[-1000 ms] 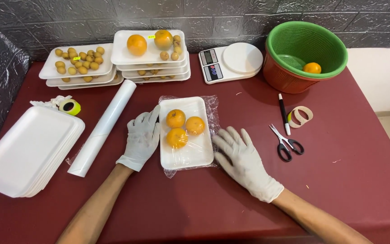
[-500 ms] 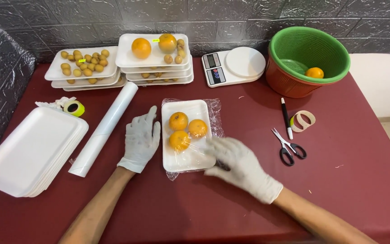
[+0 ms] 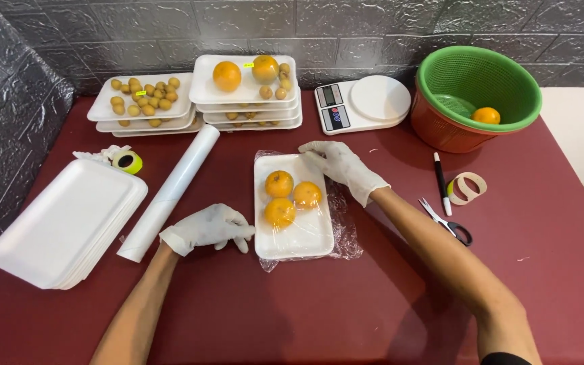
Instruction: Wrapping a foam tray containing oranges with plastic wrap and cutting it with scissors
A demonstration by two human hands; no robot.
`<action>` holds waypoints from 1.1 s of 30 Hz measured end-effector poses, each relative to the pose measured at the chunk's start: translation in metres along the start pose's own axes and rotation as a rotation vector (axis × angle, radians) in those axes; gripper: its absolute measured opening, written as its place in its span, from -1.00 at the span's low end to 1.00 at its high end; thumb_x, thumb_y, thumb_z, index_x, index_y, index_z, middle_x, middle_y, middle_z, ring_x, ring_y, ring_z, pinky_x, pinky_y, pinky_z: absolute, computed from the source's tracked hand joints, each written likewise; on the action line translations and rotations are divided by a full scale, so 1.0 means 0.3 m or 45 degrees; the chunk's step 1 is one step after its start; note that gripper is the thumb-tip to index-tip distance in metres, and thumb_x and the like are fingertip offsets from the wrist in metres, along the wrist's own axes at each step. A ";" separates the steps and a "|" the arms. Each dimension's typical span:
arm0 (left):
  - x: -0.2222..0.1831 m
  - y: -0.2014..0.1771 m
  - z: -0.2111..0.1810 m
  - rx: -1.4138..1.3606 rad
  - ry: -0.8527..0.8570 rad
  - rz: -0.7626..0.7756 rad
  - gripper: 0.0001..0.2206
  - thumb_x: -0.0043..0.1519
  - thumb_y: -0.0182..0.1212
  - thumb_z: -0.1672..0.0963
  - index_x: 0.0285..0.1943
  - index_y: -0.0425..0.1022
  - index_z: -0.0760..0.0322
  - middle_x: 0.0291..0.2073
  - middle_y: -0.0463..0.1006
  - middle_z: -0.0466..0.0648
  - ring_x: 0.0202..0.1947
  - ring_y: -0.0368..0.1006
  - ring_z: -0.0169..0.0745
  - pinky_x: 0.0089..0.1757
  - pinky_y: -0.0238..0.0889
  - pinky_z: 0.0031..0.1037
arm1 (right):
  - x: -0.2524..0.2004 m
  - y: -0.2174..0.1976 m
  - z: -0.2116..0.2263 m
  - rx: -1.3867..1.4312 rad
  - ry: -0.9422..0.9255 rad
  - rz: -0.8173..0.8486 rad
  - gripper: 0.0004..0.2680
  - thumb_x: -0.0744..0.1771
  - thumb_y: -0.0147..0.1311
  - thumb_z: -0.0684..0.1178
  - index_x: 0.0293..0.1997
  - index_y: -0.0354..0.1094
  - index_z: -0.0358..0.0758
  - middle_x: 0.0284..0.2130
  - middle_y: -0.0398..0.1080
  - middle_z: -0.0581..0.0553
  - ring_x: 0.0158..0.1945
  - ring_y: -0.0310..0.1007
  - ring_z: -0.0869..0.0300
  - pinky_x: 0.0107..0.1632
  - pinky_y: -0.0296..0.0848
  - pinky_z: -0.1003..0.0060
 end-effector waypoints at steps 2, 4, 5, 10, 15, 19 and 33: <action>-0.005 -0.002 0.000 -0.035 0.040 -0.008 -0.71 0.08 0.23 0.09 -0.14 0.70 0.38 -0.36 0.73 0.06 -0.69 0.29 -0.41 -0.45 0.16 -0.58 | 0.011 -0.006 0.002 -0.021 0.047 -0.021 -0.77 0.38 0.01 0.21 0.16 0.43 0.31 0.09 0.49 0.14 0.25 0.41 0.11 0.31 0.35 0.05; 0.008 0.001 0.010 -0.068 0.080 -0.012 -0.72 0.06 0.24 0.14 -0.13 0.70 0.41 -0.37 0.72 0.06 -0.69 0.28 -0.41 -0.46 0.18 -0.59 | 0.008 -0.020 -0.005 -0.041 0.098 -0.043 -0.77 0.37 0.03 0.25 0.13 0.45 0.34 0.07 0.50 0.20 0.22 0.43 0.18 0.29 0.36 0.09; 0.021 0.003 0.018 -0.105 0.114 -0.015 -0.71 0.07 0.25 0.14 -0.09 0.68 0.42 -0.32 0.73 0.07 -0.68 0.31 -0.41 -0.44 0.21 -0.58 | 0.002 -0.029 -0.004 -0.065 0.088 -0.049 -0.78 0.35 0.07 0.23 0.10 0.47 0.31 0.04 0.52 0.16 0.21 0.44 0.13 0.28 0.38 0.08; 0.084 -0.011 0.086 -0.167 0.146 -0.074 -0.75 0.09 0.30 0.15 -0.09 0.68 0.39 -0.33 0.71 0.01 -0.62 0.38 -0.38 -0.39 0.26 -0.54 | -0.090 -0.105 0.008 -0.264 0.139 -0.025 -0.78 0.32 0.09 0.26 0.06 0.50 0.34 0.02 0.54 0.14 0.20 0.45 0.02 0.28 0.40 0.03; 0.089 -0.074 0.115 -0.093 0.030 -0.333 -0.69 0.17 0.28 -0.02 0.02 0.67 0.08 -0.13 0.71 -0.08 -0.13 0.57 -0.19 -0.11 0.45 -0.31 | -0.278 -0.141 -0.015 -0.257 0.323 0.214 -0.75 0.32 0.04 0.30 0.03 0.52 0.27 -0.12 0.61 -0.04 -0.01 0.60 0.10 0.14 0.53 0.12; 0.081 -0.101 0.064 -0.122 0.062 -0.476 -0.69 0.26 0.13 -0.02 0.11 0.62 0.00 -0.03 0.65 -0.04 -0.05 0.55 -0.16 -0.06 0.47 -0.28 | -0.410 -0.126 -0.052 0.013 0.378 0.457 -0.71 0.36 0.02 0.16 0.09 0.50 -0.14 -0.22 0.64 -0.27 -0.21 0.69 0.06 -0.15 0.63 0.28; 0.092 -0.100 0.072 -0.404 0.249 -0.614 -0.75 0.29 0.24 0.08 0.06 0.65 0.28 -0.04 0.63 0.06 0.08 0.47 -0.06 0.16 0.32 -0.21 | -0.166 -0.016 -0.151 0.482 0.287 -0.138 -0.83 0.27 0.28 0.04 -0.11 0.60 -0.05 -0.28 0.61 -0.04 -0.38 0.61 0.24 -0.38 0.60 0.45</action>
Point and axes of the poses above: each hand's wrist, its own x-axis towards the middle knuckle, its own y-axis out of the palm, z = x × y, the point moved 7 cm from there along x, towards the middle knuckle
